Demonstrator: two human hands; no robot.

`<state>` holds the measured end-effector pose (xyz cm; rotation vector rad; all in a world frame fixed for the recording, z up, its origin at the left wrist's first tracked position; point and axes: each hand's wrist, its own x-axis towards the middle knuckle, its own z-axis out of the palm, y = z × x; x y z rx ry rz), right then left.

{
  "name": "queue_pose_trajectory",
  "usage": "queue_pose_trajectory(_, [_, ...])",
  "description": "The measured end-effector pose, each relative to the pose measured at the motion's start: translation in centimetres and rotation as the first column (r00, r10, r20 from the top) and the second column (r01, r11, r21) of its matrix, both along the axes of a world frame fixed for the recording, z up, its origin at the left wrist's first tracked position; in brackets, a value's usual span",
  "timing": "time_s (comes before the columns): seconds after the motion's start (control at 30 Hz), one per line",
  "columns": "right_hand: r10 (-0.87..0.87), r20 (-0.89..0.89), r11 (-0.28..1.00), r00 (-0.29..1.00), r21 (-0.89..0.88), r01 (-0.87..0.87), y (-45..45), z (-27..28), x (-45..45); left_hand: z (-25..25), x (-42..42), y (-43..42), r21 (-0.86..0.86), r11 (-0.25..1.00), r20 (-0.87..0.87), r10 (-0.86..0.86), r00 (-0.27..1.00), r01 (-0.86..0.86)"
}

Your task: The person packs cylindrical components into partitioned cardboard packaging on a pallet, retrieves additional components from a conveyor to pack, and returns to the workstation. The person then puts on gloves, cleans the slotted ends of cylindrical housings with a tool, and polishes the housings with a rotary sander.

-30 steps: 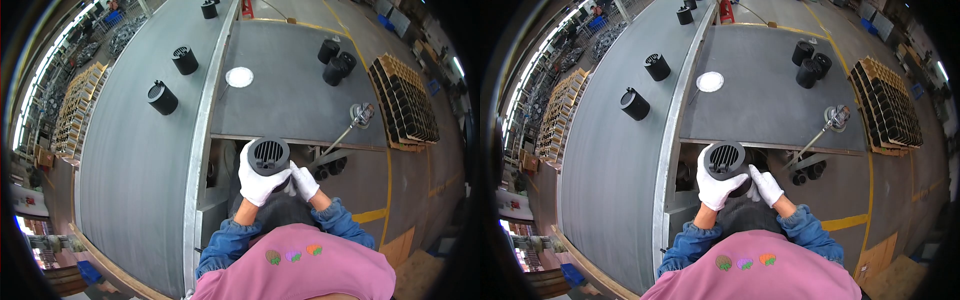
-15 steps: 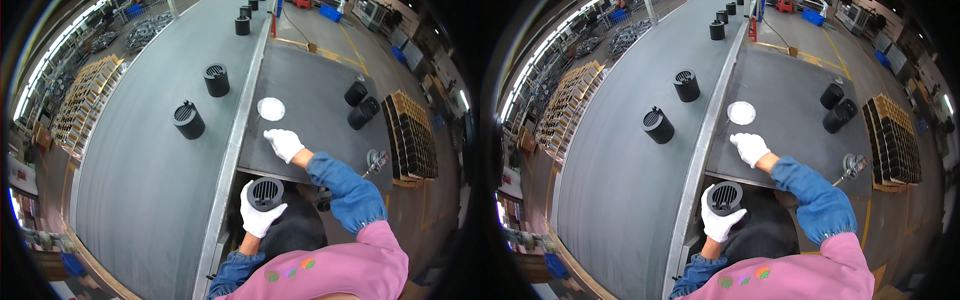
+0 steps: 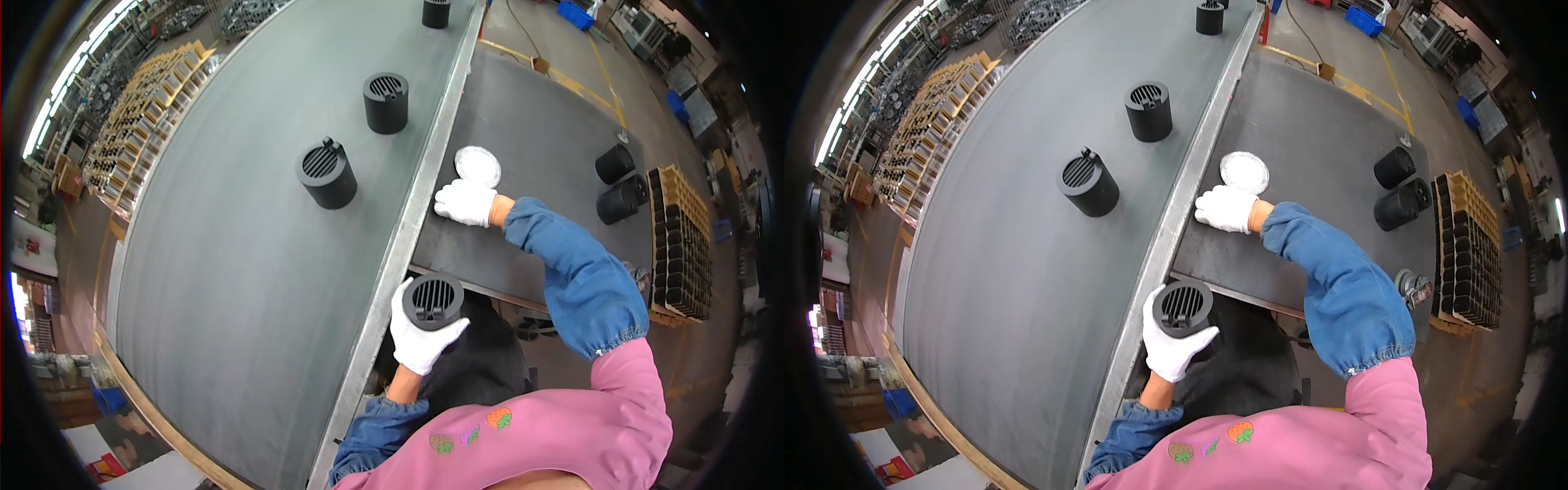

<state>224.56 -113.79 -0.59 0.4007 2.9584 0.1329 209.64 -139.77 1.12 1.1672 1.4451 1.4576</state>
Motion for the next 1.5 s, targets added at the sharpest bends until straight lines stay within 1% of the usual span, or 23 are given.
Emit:
queue_pose_trajectory(0.07, [-0.041,-0.356,0.997,0.934,-0.075,0.015,-1.5,0.6,0.3,0.0,0.4,0.7,0.028,1.0,0.022,-0.004,1.0,0.004])
queue_pose_trajectory(0.1, [-0.046,-0.346,0.996,0.937,-0.087,0.017,-2.5,1.6,0.7,-0.2,0.6,1.0,0.03,1.0,0.046,-0.006,0.999,0.004])
queue_pose_trajectory(0.17, [-0.289,-0.597,0.948,0.748,-0.289,0.135,-4.2,3.6,1.6,0.0,1.2,1.7,0.03,1.0,0.1,-0.009,0.995,0.006])
queue_pose_trajectory(0.2, [-0.659,-0.61,0.687,0.44,-0.727,0.022,-5.2,2.4,2.5,-0.1,1.5,2.0,0.027,1.0,0.147,-0.011,0.989,0.007])
queue_pose_trajectory(0.23, [-0.662,-0.607,0.687,0.439,-0.726,0.032,-5.9,2.6,3.7,0.1,1.8,2.5,0.028,1.0,0.154,-0.018,0.988,0.014])
queue_pose_trajectory(0.3, [-0.872,-0.483,0.484,0.077,-0.875,-0.012,-7.5,6.1,5.0,1.1,2.5,3.4,0.03,0.999,0.112,-0.049,0.992,0.046])
queue_pose_trajectory(0.37, [-0.871,-0.482,0.488,-0.093,-0.871,-0.061,-8.7,8.9,6.2,1.3,3.5,4.4,0.023,0.998,0.113,-0.067,0.991,0.065])
queue_pose_trajectory(0.4, [-0.888,-0.439,0.455,-0.138,-0.883,-0.116,-9.2,9.9,6.8,0.8,3.9,5.0,0.053,0.995,0.046,-0.085,0.995,0.082])
queue_pose_trajectory(0.43, [-0.885,-0.443,0.459,-0.144,-0.882,-0.106,-9.7,10.7,7.3,0.4,4.4,5.6,0.081,0.992,-0.022,-0.099,0.995,0.1])
queue_pose_trajectory(0.5, [-0.903,-0.408,0.424,-0.135,-0.895,-0.136,-10.6,11.5,8.3,-0.2,5.5,6.8,0.11,0.986,-0.035,-0.12,0.992,0.123])
queue_pose_trajectory(0.57, [-0.901,-0.418,0.432,-0.116,-0.89,-0.143,-11.1,11.3,8.9,-1.0,6.6,7.9,0.177,0.969,-0.103,-0.154,0.983,0.17])
queue_pose_trajectory(0.63, [-0.889,-0.456,0.458,-0.042,-0.886,-0.078,-11.5,11.2,9.3,-2.1,7.5,8.8,0.182,0.964,-0.093,-0.181,0.979,0.196])
queue_pose_trajectory(0.7, [-0.889,-0.455,0.457,-0.048,-0.887,-0.06,-11.5,10.8,9.8,-2.5,8.3,9.4,0.198,0.96,-0.1,-0.181,0.978,0.198])
queue_pose_trajectory(0.77, [-0.923,-0.378,0.376,-0.07,-0.926,0.033,-11.7,10.6,10.0,-2.7,8.6,9.8,0.204,0.957,-0.085,-0.193,0.977,0.207])
queue_pose_trajectory(0.83, [-0.923,-0.375,0.375,-0.082,-0.927,0.022,-11.8,10.1,10.1,-2.4,8.6,10.0,0.199,0.941,-0.245,-0.221,0.944,0.272])
queue_pose_trajectory(0.93, [-0.913,-0.402,0.4,-0.068,-0.915,0.045,-12.1,9.5,10.2,-2.1,8.7,10.3,0.172,0.953,-0.201,-0.216,0.955,0.251])
queue_pose_trajectory(1.0, [-0.87,-0.493,0.491,0.001,-0.867,0.077,-12.1,8.6,10.3,-1.9,8.7,10.4,0.16,0.952,-0.219,-0.222,0.95,0.259])
queue_pose_trajectory(1.1, [-0.844,-0.536,0.533,0.002,-0.839,0.104,-12.1,7.9,10.5,-2.1,8.8,10.6,0.153,0.951,-0.237,-0.227,0.945,0.268])
queue_pose_trajectory(1.13, [-0.845,-0.535,0.533,0.003,-0.84,0.103,-12.1,7.8,10.5,-2.1,8.9,10.7,0.159,0.95,-0.237,-0.228,0.944,0.27])
queue_pose_trajectory(1.2, [-0.853,-0.517,0.511,-0.072,-0.855,0.087,-12.0,7.6,10.5,-2.0,9.0,10.7,0.164,0.95,-0.247,-0.223,0.943,0.267])
queue_pose_trajectory(1.4, [-0.88,-0.453,0.447,-0.141,-0.891,0.075,-11.8,7.1,9.7,-2.0,9.1,10.7,0.167,0.952,-0.269,-0.207,0.94,0.258])
queue_pose_trajectory(1.43, [-0.88,-0.453,0.447,-0.139,-0.891,0.073,-11.8,7.0,9.6,-2.0,9.1,10.7,0.186,0.948,-0.272,-0.201,0.941,0.256])
queue_pose_trajectory(1.5, [-0.836,-0.542,0.533,-0.084,-0.839,0.112,-11.8,6.7,9.6,-1.8,9.1,10.6,0.194,0.946,-0.274,-0.201,0.941,0.259])
